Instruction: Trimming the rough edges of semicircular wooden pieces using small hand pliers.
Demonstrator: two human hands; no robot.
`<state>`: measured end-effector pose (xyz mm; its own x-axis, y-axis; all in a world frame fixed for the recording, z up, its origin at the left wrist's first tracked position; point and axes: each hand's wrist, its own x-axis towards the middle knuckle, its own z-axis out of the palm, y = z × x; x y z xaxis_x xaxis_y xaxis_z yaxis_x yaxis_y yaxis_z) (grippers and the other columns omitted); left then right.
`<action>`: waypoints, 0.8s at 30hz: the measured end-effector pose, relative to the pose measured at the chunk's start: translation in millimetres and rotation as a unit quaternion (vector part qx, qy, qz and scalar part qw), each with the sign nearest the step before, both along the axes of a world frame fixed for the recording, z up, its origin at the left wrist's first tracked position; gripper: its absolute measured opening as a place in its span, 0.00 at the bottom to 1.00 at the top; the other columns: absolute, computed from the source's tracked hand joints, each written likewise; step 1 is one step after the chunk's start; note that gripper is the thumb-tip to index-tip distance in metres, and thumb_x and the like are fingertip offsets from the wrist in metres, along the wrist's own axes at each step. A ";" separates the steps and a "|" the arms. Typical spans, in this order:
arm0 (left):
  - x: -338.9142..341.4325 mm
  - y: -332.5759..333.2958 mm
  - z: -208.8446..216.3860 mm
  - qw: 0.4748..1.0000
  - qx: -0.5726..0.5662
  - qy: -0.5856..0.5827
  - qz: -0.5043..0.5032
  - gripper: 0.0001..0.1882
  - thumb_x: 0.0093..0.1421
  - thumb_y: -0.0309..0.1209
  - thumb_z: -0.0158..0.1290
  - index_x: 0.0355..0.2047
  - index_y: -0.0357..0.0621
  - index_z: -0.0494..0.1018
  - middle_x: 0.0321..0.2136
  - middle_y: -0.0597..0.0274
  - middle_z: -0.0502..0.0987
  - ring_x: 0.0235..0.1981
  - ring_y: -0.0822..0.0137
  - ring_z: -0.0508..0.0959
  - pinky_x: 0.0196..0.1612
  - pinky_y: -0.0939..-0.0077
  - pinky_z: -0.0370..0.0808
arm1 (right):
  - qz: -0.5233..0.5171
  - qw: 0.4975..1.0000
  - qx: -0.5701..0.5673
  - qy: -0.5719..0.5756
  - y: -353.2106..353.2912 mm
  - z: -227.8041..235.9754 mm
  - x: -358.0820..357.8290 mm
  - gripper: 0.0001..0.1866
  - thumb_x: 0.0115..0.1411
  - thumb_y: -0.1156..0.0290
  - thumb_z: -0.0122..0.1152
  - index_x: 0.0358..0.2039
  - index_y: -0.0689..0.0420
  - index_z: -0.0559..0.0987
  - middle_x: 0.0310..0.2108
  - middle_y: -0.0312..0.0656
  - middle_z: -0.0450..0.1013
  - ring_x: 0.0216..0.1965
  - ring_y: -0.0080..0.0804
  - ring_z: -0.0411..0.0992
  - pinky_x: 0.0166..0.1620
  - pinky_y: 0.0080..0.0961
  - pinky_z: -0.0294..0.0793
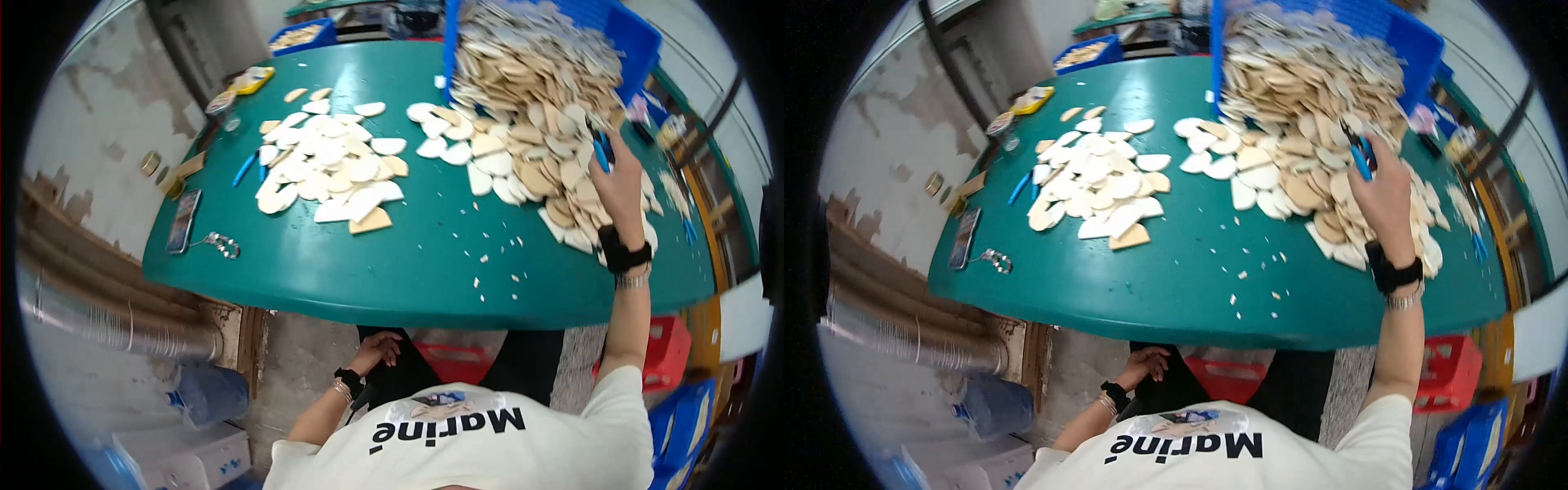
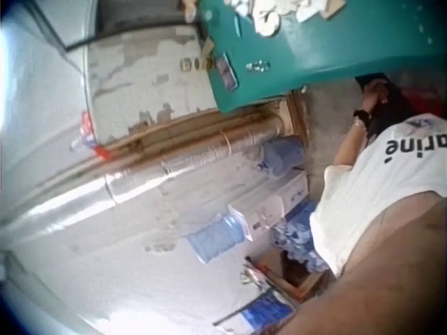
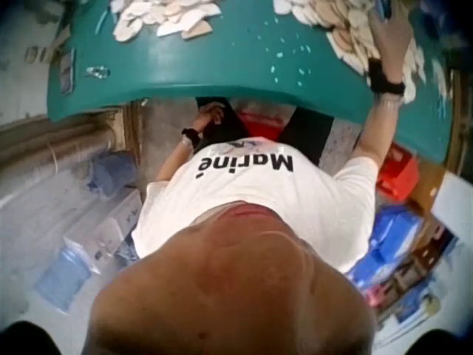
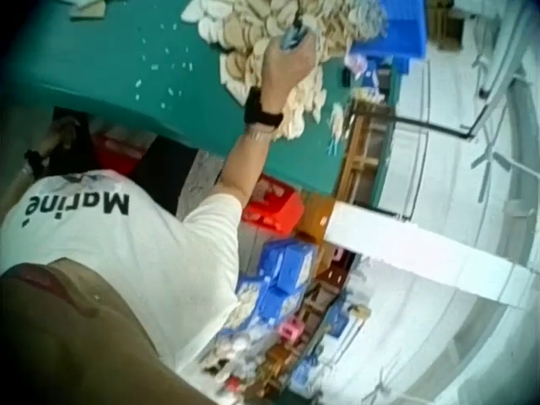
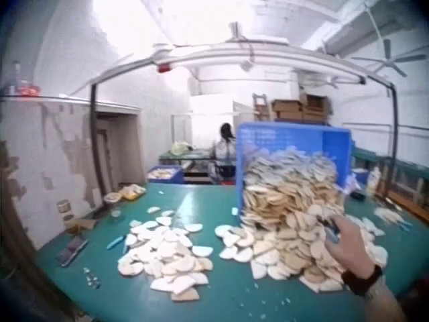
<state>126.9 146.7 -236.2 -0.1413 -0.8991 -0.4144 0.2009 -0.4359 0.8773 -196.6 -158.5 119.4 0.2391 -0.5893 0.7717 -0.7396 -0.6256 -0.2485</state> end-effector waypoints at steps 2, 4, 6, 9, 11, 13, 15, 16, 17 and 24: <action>-2.4 4.9 -0.1 1.000 -0.016 0.005 -0.009 0.13 0.66 0.25 0.41 0.48 0.38 0.70 0.31 0.57 0.77 0.23 0.69 0.78 0.25 0.79 0.74 | -0.084 0.996 0.019 0.014 -2.3 -11.9 -44.1 0.15 0.54 0.71 0.59 0.42 0.61 0.75 0.31 0.54 0.75 0.32 0.52 0.74 0.36 0.38 0.72; -1.7 -5.2 7.2 0.999 0.034 -0.016 0.037 0.12 0.65 0.23 0.41 0.46 0.38 0.71 0.31 0.58 0.77 0.23 0.70 0.77 0.25 0.80 0.74 | -0.187 0.975 0.114 0.027 5.5 -23.6 -87.0 0.15 0.53 0.70 0.60 0.40 0.61 0.74 0.32 0.54 0.75 0.34 0.54 0.74 0.36 0.41 0.72; -1.7 -6.0 13.5 0.996 0.032 -0.078 -0.027 0.12 0.65 0.22 0.42 0.45 0.38 0.72 0.29 0.60 0.77 0.22 0.72 0.77 0.25 0.80 0.74 | -0.212 0.963 0.155 0.060 22.6 -47.9 -127.1 0.15 0.52 0.67 0.63 0.37 0.62 0.73 0.31 0.55 0.75 0.34 0.55 0.74 0.36 0.43 0.72; -22.8 -9.6 48.0 0.980 0.007 -0.166 -0.113 0.10 0.65 0.23 0.43 0.42 0.38 0.74 0.27 0.63 0.76 0.22 0.74 0.76 0.26 0.81 0.74 | -0.238 0.942 0.232 0.048 49.7 -75.0 -152.9 0.23 0.50 0.62 0.70 0.38 0.64 0.72 0.30 0.56 0.74 0.35 0.55 0.75 0.36 0.43 0.72; -36.0 -10.2 89.8 0.968 -0.010 -0.195 -0.158 0.09 0.65 0.23 0.45 0.41 0.38 0.74 0.28 0.63 0.77 0.23 0.74 0.75 0.27 0.80 0.74 | -0.244 0.936 0.250 0.035 59.9 -87.1 -164.1 0.26 0.49 0.59 0.72 0.38 0.64 0.71 0.30 0.56 0.75 0.35 0.55 0.75 0.36 0.43 0.72; -58.5 -17.6 142.4 0.952 -0.041 -0.198 -0.231 0.11 0.67 0.26 0.44 0.44 0.37 0.74 0.30 0.64 0.76 0.29 0.76 0.75 0.32 0.82 0.73 | -0.249 0.921 0.296 0.038 65.5 -94.8 -161.9 0.26 0.49 0.59 0.72 0.38 0.64 0.70 0.30 0.56 0.75 0.36 0.54 0.75 0.37 0.42 0.72; -72.5 -24.0 175.3 0.948 -0.071 -0.193 -0.244 0.10 0.66 0.25 0.46 0.44 0.37 0.74 0.32 0.61 0.77 0.29 0.72 0.77 0.34 0.78 0.75 | -0.245 0.917 0.315 0.029 66.8 -105.0 -161.9 0.26 0.49 0.59 0.72 0.39 0.64 0.71 0.32 0.56 0.75 0.37 0.54 0.75 0.38 0.43 0.72; -79.8 -28.8 195.5 0.919 -0.162 -0.237 -0.271 0.10 0.65 0.24 0.47 0.44 0.37 0.74 0.32 0.59 0.78 0.30 0.68 0.78 0.34 0.76 0.75 | -0.253 0.924 0.283 0.036 68.3 -110.1 -156.3 0.27 0.49 0.59 0.72 0.40 0.64 0.71 0.32 0.56 0.75 0.37 0.54 0.75 0.38 0.43 0.72; -85.2 -34.2 210.6 0.879 -0.251 -0.277 -0.295 0.10 0.64 0.24 0.48 0.45 0.38 0.74 0.32 0.56 0.78 0.30 0.65 0.79 0.35 0.74 0.76 | -0.261 0.931 0.251 0.044 68.8 -112.9 -153.9 0.27 0.48 0.60 0.72 0.41 0.64 0.71 0.33 0.56 0.76 0.38 0.54 0.75 0.39 0.43 0.73; -102.9 -66.6 261.6 0.900 -0.257 -0.262 -0.236 0.10 0.64 0.22 0.47 0.43 0.37 0.75 0.31 0.58 0.78 0.29 0.70 0.77 0.34 0.77 0.75 | -0.226 0.923 0.311 0.028 71.4 -117.6 -157.3 0.19 0.52 0.65 0.65 0.41 0.61 0.75 0.32 0.57 0.76 0.37 0.56 0.75 0.37 0.45 0.73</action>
<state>24.0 80.0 25.4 -0.4645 -0.8818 -0.0822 -0.4001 0.1262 0.9077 -353.9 -87.1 1.9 -0.1103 -0.9632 0.2451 -0.9127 0.0005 -0.4087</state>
